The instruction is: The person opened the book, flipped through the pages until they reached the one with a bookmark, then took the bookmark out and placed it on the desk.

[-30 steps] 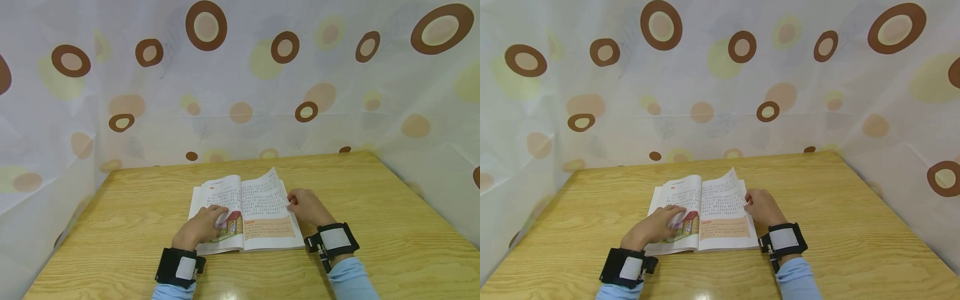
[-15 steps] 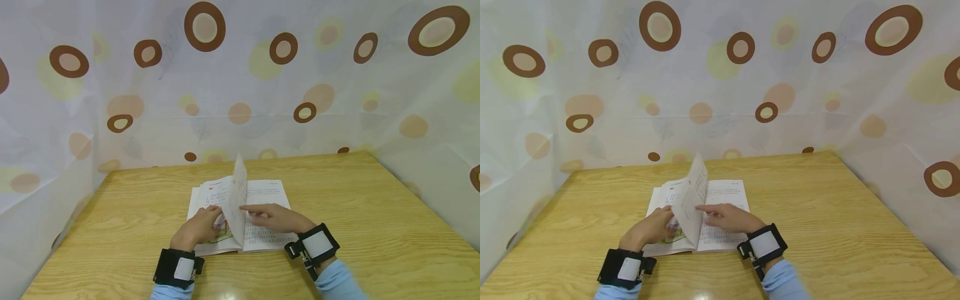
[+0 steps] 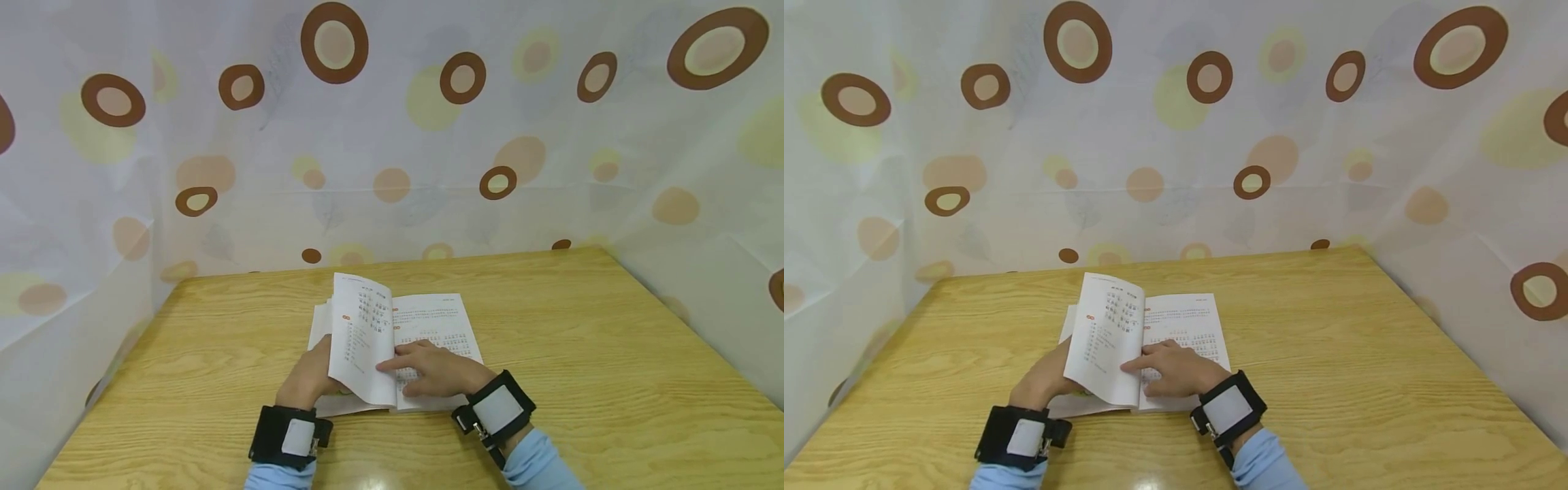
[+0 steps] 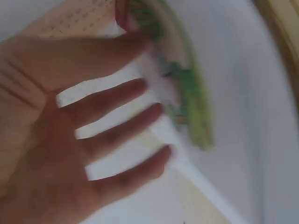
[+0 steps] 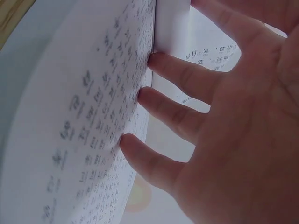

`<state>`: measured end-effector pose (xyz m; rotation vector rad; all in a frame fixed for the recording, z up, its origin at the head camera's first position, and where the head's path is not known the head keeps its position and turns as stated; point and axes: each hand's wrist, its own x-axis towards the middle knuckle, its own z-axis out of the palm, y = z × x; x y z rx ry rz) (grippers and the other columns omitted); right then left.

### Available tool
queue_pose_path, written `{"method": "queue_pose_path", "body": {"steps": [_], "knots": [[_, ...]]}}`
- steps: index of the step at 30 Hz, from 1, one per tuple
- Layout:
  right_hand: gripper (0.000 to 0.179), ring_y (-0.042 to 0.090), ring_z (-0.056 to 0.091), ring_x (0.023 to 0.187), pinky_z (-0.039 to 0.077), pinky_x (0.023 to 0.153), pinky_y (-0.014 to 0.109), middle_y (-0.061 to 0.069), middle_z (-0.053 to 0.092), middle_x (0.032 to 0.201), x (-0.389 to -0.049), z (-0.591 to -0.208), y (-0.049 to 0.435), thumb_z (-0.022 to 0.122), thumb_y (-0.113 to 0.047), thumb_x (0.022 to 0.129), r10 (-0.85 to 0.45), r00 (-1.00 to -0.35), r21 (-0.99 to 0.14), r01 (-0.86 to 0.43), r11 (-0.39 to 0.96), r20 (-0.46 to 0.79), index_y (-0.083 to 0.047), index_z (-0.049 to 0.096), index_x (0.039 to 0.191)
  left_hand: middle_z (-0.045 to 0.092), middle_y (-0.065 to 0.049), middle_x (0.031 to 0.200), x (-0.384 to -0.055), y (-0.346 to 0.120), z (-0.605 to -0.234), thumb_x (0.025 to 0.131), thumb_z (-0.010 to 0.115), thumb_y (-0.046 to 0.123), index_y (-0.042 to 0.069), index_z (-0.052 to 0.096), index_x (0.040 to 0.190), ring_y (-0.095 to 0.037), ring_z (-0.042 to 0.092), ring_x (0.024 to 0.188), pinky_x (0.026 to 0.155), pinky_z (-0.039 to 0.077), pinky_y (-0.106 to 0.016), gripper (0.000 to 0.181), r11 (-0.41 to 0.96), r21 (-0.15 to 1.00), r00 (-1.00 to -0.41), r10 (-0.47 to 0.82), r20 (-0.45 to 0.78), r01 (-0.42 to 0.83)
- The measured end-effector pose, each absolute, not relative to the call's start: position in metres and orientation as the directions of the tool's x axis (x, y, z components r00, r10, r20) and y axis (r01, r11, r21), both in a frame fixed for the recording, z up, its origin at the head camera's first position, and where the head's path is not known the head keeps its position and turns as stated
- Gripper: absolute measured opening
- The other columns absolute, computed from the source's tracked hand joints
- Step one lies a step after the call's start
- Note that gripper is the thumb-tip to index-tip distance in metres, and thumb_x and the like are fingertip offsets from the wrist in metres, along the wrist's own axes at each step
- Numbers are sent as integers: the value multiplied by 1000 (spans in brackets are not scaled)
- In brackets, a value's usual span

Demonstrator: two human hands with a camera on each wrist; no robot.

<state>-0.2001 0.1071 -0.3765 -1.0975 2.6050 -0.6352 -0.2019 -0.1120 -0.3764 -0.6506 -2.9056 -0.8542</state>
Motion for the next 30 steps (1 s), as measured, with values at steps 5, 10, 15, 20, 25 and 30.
{"method": "queue_pose_path", "body": {"steps": [5,10,15,20,25,30], "knots": [[47,35,33,120,35,94,54,21,39,135,-200,-375,107,62,-12,81,-714,-696,-483,-603,635,-71,-20,53,126,52,-18,122,-210,-118,-365,90,54,19,5,41,132,-31,50,104,75,51,-48,45,855,310,-838,229,495,417],[46,35,34,119,35,94,55,21,40,134,-201,-377,106,63,-13,81,-709,-702,-473,-602,643,-71,-20,54,125,49,-16,128,-212,-118,-363,95,43,32,8,50,125,-31,41,115,89,41,-54,39,828,334,-828,250,501,452],[46,36,33,120,34,94,57,20,40,135,-202,-378,106,63,-14,81,-719,-691,-449,-621,642,-72,-20,54,126,35,-12,140,-209,-109,-376,83,64,24,16,46,131,-32,31,123,94,37,-54,52,799,349,-871,461,167,490],[46,37,33,120,34,93,58,19,40,135,-203,-378,106,63,-14,81,-727,-684,-444,-632,635,-65,-21,53,126,33,-16,141,-206,-104,-380,81,66,18,16,45,132,-37,30,123,95,36,-55,55,798,420,-867,496,-50,433],[50,36,35,118,37,92,57,17,43,134,-203,-378,106,65,-13,79,-716,-696,-431,-628,648,-63,-20,53,127,36,-15,139,-205,-104,-379,80,67,17,15,48,130,-37,34,120,94,38,-53,53,805,421,-872,485,-61,418],[61,26,43,108,43,86,45,9,51,124,-205,-379,109,70,-7,69,-617,-786,-380,-561,735,-32,-15,52,127,37,-14,139,-205,-103,-378,80,66,15,16,48,130,-35,35,119,93,39,-51,53,810,417,-877,477,-61,412]]}}
